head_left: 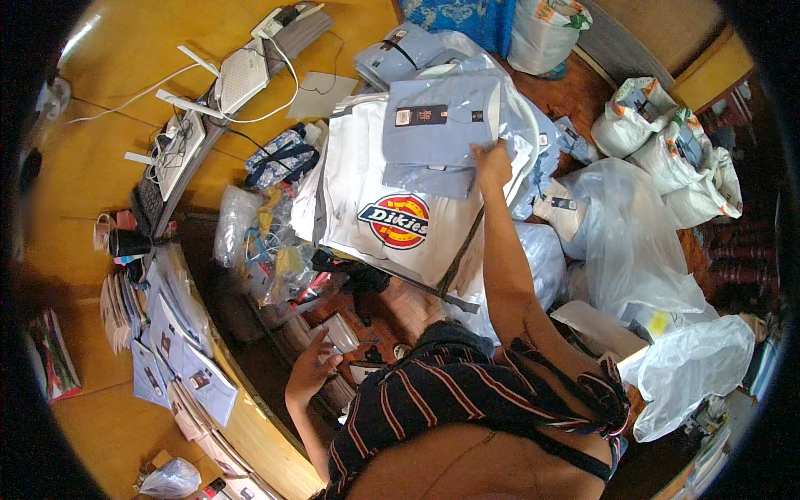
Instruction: The person organizes and bundles packaged light-blue shirts on a table, gathering them into stacks and securing a bundle with a blue elastic band.
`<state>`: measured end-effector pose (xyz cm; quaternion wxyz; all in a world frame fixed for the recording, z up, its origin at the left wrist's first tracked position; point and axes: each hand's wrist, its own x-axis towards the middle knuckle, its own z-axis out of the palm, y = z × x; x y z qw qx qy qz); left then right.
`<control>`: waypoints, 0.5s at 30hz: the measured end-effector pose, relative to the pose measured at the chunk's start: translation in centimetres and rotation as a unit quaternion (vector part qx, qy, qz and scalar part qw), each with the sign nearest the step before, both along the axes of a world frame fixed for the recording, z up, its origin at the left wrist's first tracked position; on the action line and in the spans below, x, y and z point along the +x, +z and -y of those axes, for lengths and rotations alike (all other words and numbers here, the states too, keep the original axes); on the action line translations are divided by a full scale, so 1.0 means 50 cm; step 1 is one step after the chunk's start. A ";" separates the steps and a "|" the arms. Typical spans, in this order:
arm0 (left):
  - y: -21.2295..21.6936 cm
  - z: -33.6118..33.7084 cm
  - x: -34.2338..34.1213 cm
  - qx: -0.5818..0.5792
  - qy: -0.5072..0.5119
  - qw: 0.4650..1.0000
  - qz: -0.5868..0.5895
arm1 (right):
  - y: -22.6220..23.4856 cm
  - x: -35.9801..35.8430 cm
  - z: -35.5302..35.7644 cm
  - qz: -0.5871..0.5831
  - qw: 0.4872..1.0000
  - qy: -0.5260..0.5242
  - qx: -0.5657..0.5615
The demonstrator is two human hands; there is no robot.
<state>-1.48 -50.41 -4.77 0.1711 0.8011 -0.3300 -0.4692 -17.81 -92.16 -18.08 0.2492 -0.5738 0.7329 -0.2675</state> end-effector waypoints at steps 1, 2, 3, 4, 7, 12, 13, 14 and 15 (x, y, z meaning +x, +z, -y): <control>0.008 0.017 -0.001 -0.051 -0.010 0.998 0.034 | 0.019 0.016 -0.003 0.006 0.998 0.041 -0.048; 0.022 0.043 -0.006 -0.102 -0.021 0.992 0.069 | 0.042 0.032 -0.009 0.013 0.992 0.082 -0.095; 0.030 0.066 -0.005 -0.153 -0.032 0.982 0.104 | 0.073 0.050 -0.022 0.020 0.982 0.121 -0.143; 0.022 0.076 -0.004 -0.203 0.033 0.972 0.116 | 0.114 0.077 -0.052 0.013 0.969 0.191 -0.153; -0.022 0.112 0.021 -0.321 0.160 0.920 0.160 | 0.238 0.116 -0.172 0.035 0.896 0.405 -0.181; -0.033 0.118 0.055 -0.293 0.215 0.932 -0.004 | 0.361 0.076 -0.290 0.241 0.672 0.696 -0.078; -0.048 0.089 0.052 -0.283 0.234 0.928 -0.069 | 0.359 0.079 -0.292 0.287 0.624 0.724 -0.056; -0.060 0.069 0.051 -0.269 0.246 0.921 -0.138 | 0.349 0.082 -0.289 0.309 0.616 0.724 -0.022; -0.082 0.036 0.054 -0.286 0.245 0.909 -0.176 | 0.326 0.092 -0.278 0.334 0.607 0.721 0.009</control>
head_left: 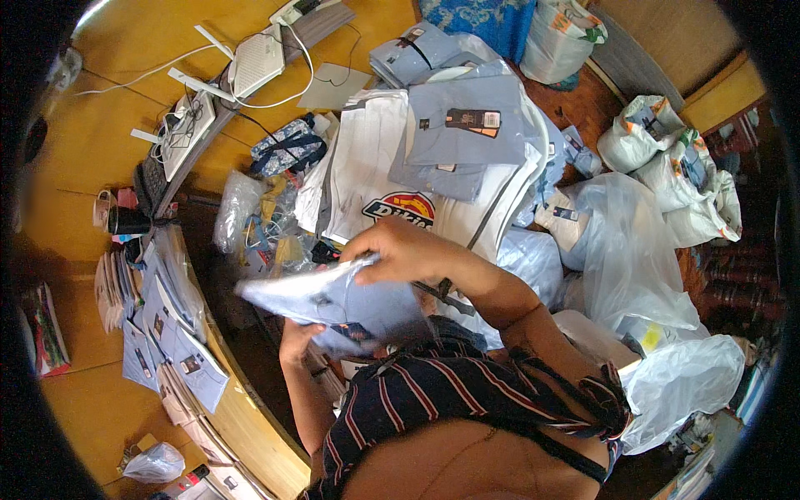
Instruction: The person organizes and bundles packaged light-blue shirts on a table, gathering them into stacks and securing a bundle with a blue elastic band.
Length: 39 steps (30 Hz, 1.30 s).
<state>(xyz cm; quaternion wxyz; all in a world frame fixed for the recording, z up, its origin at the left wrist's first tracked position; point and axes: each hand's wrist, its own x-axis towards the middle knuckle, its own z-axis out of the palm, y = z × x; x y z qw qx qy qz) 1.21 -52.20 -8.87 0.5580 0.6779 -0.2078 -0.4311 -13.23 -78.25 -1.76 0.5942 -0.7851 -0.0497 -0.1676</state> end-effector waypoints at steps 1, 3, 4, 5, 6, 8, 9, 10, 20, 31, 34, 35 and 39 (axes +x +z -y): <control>0.002 -0.010 -0.022 0.010 0.071 0.997 0.004 | -0.024 0.009 0.015 -0.004 0.999 0.013 0.039; 0.026 -0.018 -0.065 0.024 0.163 0.985 0.043 | -0.103 0.016 0.066 -0.028 0.999 -0.034 -0.003; 0.051 -0.026 -0.083 0.028 0.189 0.978 0.078 | -0.139 0.003 0.106 -0.061 0.989 -0.092 0.095; 0.088 -0.020 -0.102 0.039 0.204 0.968 0.142 | -0.204 -0.014 0.164 -0.107 0.966 -0.236 0.020; 0.122 -0.034 -0.109 0.108 0.180 0.960 0.185 | -0.231 -0.038 0.208 -0.161 0.883 -0.439 -0.044; 0.171 -0.043 -0.116 0.188 0.212 0.912 0.296 | -0.346 -0.114 0.324 -0.185 0.725 -0.631 -0.205; 0.173 -0.077 -0.109 0.212 0.235 0.882 0.349 | -0.329 -0.129 0.346 -0.262 0.658 -0.689 -0.152; 0.181 -0.123 -0.098 0.237 0.252 0.847 0.403 | -0.317 -0.134 0.351 -0.341 0.591 -0.720 -0.124; 0.351 -0.505 -0.088 0.544 0.485 0.648 0.224 | -0.192 -0.040 0.337 -0.131 0.754 -0.640 -0.071; 0.096 -0.017 -0.185 -0.219 0.178 0.883 -0.376 | -0.015 0.063 -0.193 -0.014 0.978 -0.117 0.172; 0.078 -0.043 -0.139 -0.184 0.437 0.841 -0.261 | -0.098 0.023 -0.232 0.067 0.981 -0.037 0.177; 0.081 -0.068 -0.130 -0.184 0.454 0.833 -0.256 | -0.128 0.014 -0.205 -0.025 0.983 -0.001 0.181; 0.122 -0.139 -0.144 0.066 0.525 0.848 -0.041 | -0.263 0.022 0.057 -0.128 0.913 -0.387 0.027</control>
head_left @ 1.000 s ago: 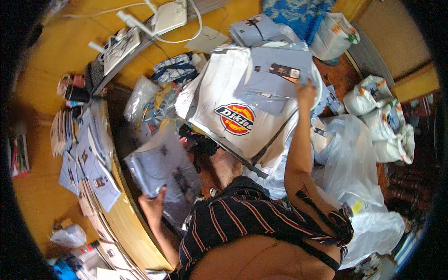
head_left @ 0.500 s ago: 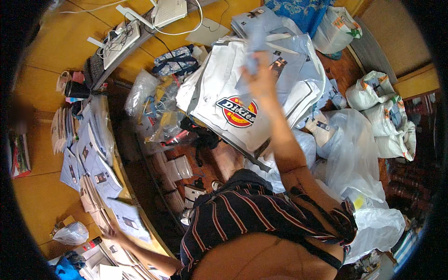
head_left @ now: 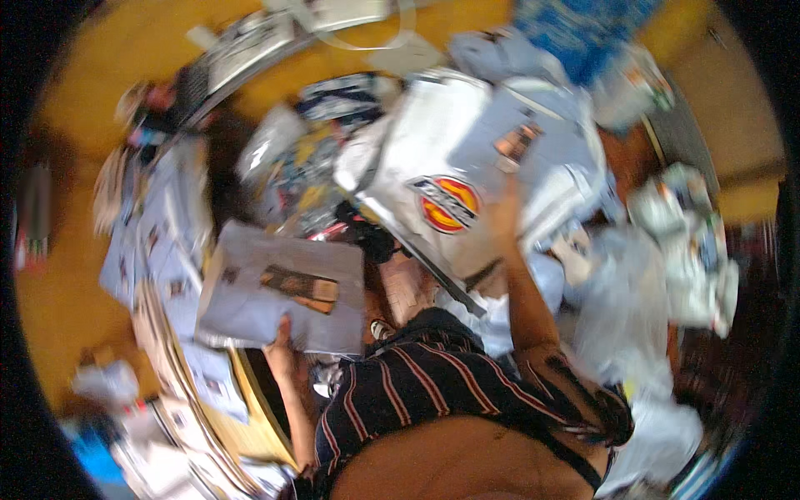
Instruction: The person organizes and bundles packaged light-blue shirts on a table, gathering them into stacks and securing a bundle with a blue elastic band.
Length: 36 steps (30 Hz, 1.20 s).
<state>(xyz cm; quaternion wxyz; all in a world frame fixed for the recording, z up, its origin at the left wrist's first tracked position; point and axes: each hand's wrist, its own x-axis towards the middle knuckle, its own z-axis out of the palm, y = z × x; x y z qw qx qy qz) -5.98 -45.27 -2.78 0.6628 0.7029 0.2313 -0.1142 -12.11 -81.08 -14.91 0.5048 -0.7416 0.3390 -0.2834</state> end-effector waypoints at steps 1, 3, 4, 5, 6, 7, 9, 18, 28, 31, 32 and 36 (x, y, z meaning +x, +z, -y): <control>-0.021 -0.015 -0.009 -0.022 -0.032 0.997 0.066 | -0.040 -0.010 0.084 -0.051 0.989 -0.084 -0.111; -0.006 -0.041 -0.016 0.182 -0.150 0.969 0.078 | -0.112 -0.047 0.215 -0.184 0.951 -0.153 -0.195; -0.016 -0.053 -0.014 0.305 -0.223 0.912 0.163 | -0.142 -0.069 0.256 -0.247 0.936 -0.161 -0.190; -0.055 -0.075 -0.005 0.314 -0.256 0.900 0.159 | -0.153 -0.078 0.281 -0.289 0.925 -0.161 -0.188; -0.041 -0.073 0.004 0.259 -0.283 0.904 0.187 | -0.166 -0.081 0.295 -0.321 0.913 -0.169 -0.185; -0.044 -0.075 0.013 0.268 -0.301 0.891 0.209 | -0.175 -0.087 0.301 -0.336 0.906 -0.185 -0.181; -0.038 -0.087 0.016 0.235 -0.279 0.914 0.179 | -0.186 -0.066 0.288 -0.339 0.898 -0.206 -0.191; 0.099 -0.365 0.048 0.017 0.168 0.974 0.150 | -0.069 0.005 0.181 -0.196 0.943 -0.185 -0.194; -0.004 -0.365 0.102 0.148 0.052 0.942 0.298 | 0.221 0.059 -0.317 0.096 0.910 0.198 0.351; -0.079 -0.234 0.017 -0.051 -0.143 0.979 0.134 | 0.193 0.108 -0.380 0.028 0.857 0.457 0.237; -0.048 -0.171 0.013 -0.027 -0.085 0.995 0.048 | 0.161 0.118 -0.394 0.093 0.869 0.479 0.080; -0.035 -0.182 0.030 0.036 -0.107 0.983 0.146 | 0.040 0.124 -0.242 0.072 0.879 0.315 0.351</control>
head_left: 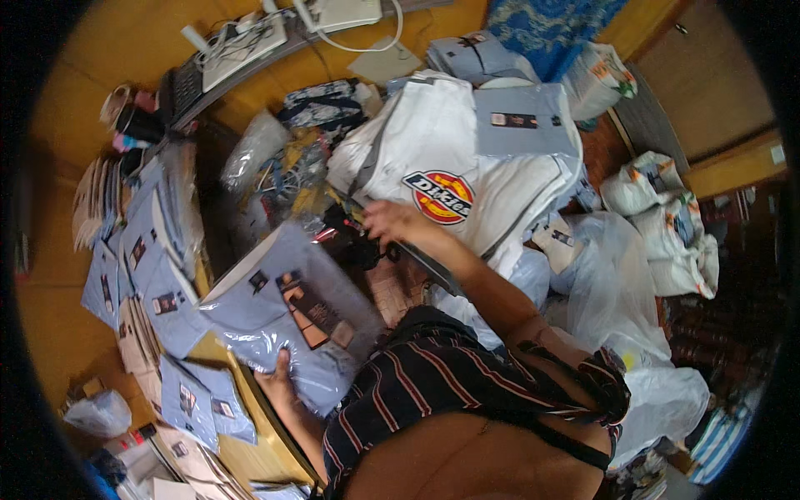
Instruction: The person organizes and bundles packaged light-blue shirts on a table, gathering them into stacks and securing a bundle with a blue elastic band.
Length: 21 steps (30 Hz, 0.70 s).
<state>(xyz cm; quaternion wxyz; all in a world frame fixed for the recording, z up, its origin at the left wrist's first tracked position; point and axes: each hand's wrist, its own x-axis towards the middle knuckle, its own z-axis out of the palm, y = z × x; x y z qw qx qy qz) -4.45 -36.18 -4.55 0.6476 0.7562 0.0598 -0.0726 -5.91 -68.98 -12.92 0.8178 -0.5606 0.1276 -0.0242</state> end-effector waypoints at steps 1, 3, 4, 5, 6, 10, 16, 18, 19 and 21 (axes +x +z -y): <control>0.032 -0.002 0.003 0.065 -0.036 0.997 0.019 | -0.066 0.004 0.064 -0.094 0.986 -0.128 -0.040; 0.001 -0.094 0.021 0.263 -0.010 0.962 0.066 | -0.132 -0.028 0.184 -0.057 0.945 -0.297 0.121; -0.010 -0.123 0.025 0.317 0.020 0.943 0.100 | -0.177 -0.031 0.243 -0.053 0.875 -0.460 0.140; 0.019 -0.123 0.011 0.291 0.079 0.953 0.022 | -0.266 -0.046 0.303 -0.001 0.822 -0.559 0.113; 0.042 -0.126 0.006 0.291 0.113 0.949 0.027 | -0.295 -0.066 0.351 -0.026 0.773 -0.612 0.168; 0.096 -0.208 -0.027 0.106 0.249 0.963 0.006 | -0.383 -0.144 0.528 0.013 0.771 -0.546 0.326; 0.206 -0.353 -0.162 0.285 0.423 0.859 0.052 | -0.325 -0.206 0.604 -0.003 0.814 -0.484 0.322; 0.262 -0.335 -0.185 0.231 0.439 0.862 0.106 | -0.283 -0.230 0.601 0.004 0.785 -0.529 0.322; 0.259 -0.374 -0.206 0.219 0.444 0.860 0.128 | -0.253 -0.231 0.584 0.011 0.770 -0.550 0.323; 0.267 -0.416 -0.301 0.196 0.521 0.819 0.141 | -0.195 -0.140 0.537 0.018 0.767 -0.550 0.330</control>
